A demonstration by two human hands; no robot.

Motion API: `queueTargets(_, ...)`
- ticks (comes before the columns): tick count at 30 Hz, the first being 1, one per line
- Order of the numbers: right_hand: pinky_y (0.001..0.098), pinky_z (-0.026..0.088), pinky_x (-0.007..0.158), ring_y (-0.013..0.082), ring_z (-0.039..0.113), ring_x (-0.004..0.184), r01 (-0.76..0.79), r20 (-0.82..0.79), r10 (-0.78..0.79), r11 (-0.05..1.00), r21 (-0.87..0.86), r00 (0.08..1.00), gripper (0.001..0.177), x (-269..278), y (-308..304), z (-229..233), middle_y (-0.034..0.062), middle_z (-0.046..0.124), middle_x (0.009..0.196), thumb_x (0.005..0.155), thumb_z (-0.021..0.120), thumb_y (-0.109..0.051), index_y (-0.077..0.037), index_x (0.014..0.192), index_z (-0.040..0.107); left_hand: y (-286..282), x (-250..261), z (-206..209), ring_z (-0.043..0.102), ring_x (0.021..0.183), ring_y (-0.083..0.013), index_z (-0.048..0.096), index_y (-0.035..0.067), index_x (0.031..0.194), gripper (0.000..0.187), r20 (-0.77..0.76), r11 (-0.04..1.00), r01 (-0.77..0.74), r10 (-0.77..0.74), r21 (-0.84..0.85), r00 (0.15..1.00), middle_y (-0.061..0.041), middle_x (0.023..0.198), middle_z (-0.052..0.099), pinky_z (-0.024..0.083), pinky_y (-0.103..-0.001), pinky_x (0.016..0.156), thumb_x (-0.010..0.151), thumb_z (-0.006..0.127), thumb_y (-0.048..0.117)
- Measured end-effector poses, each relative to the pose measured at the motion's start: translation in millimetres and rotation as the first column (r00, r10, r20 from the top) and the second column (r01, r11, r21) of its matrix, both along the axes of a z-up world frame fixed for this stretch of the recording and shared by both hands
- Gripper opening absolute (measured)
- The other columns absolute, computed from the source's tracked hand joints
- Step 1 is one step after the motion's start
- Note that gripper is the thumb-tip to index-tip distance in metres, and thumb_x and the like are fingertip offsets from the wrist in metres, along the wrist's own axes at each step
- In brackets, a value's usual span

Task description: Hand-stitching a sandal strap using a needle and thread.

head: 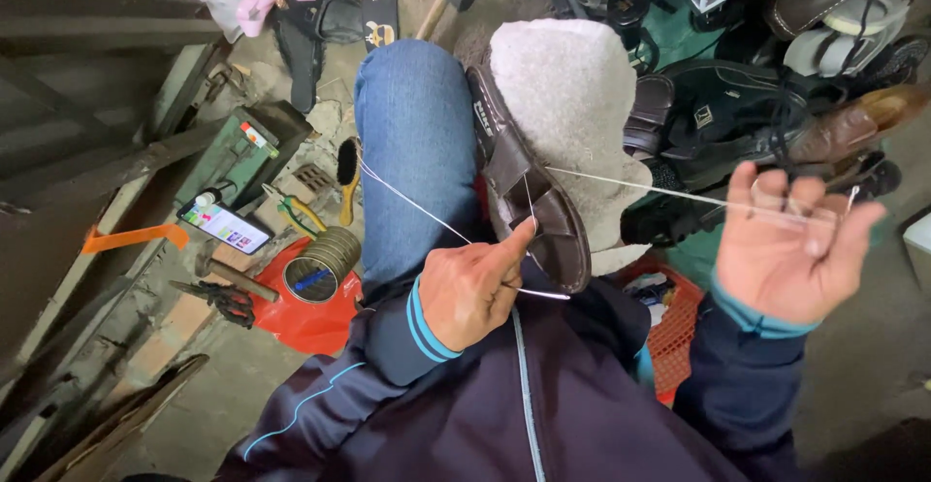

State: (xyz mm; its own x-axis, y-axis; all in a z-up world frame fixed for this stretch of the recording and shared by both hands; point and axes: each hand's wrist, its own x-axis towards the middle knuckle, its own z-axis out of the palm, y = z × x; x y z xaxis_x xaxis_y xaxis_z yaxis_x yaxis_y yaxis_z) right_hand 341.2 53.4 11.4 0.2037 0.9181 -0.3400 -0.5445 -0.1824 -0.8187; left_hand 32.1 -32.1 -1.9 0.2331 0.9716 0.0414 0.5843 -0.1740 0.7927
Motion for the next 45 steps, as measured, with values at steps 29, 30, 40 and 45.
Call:
queueTargets(29,0.0350,0.053,0.053,0.0265,0.061,0.050,-0.670,0.938,0.274,0.740,-0.062,0.215,0.036,-60,-72,-32,-0.0020,0.056,0.053,0.085,0.079,-0.049,-0.018,0.074,0.066,12,17,-7,0.063,0.060,-0.0157,0.061,0.007,0.137,0.044,-0.064,0.984,-0.041,0.053,0.173,0.997,0.004,0.066,0.054,0.057,-0.027,0.059,0.096,0.046,0.011)
queueTargets(30,0.0350,0.053,0.053,0.0265,0.061,0.050,-0.666,0.939,0.271,0.743,-0.064,0.213,0.036,-71,-64,-20,-0.0020,0.056,0.053,0.085,0.079,-0.049,-0.018,0.074,0.066,13,17,-7,0.063,0.060,-0.0157,0.061,0.007,0.137,0.044,-0.060,0.984,-0.037,0.048,0.174,0.997,0.004,0.066,0.054,0.057,-0.027,0.059,0.096,0.046,0.011)
queueTargets(40,0.0421,0.054,0.068,0.0415,0.068,0.075,-0.543,0.903,0.323,0.830,-0.127,0.283,0.030,-106,-30,27,0.0190,0.065,0.087,0.101,0.055,-0.022,0.000,0.119,0.067,18,-18,20,0.069,0.064,-0.0272,0.071,0.005,0.123,0.038,0.086,0.986,-0.141,0.134,0.086,0.987,-0.003,0.069,0.066,0.059,-0.035,0.060,0.088,0.058,0.001)
queueTargets(45,0.0406,0.054,0.073,0.0379,0.069,0.081,-0.496,0.878,0.355,0.853,-0.163,0.321,0.025,-105,-17,23,0.0162,0.066,0.086,0.102,0.057,-0.022,-0.007,0.118,0.069,30,-39,56,0.067,0.085,-0.0442,0.061,0.001,0.138,0.050,-0.070,0.979,-0.183,0.177,-0.090,0.982,-0.019,0.108,0.065,0.056,-0.057,0.067,0.089,0.071,0.005)
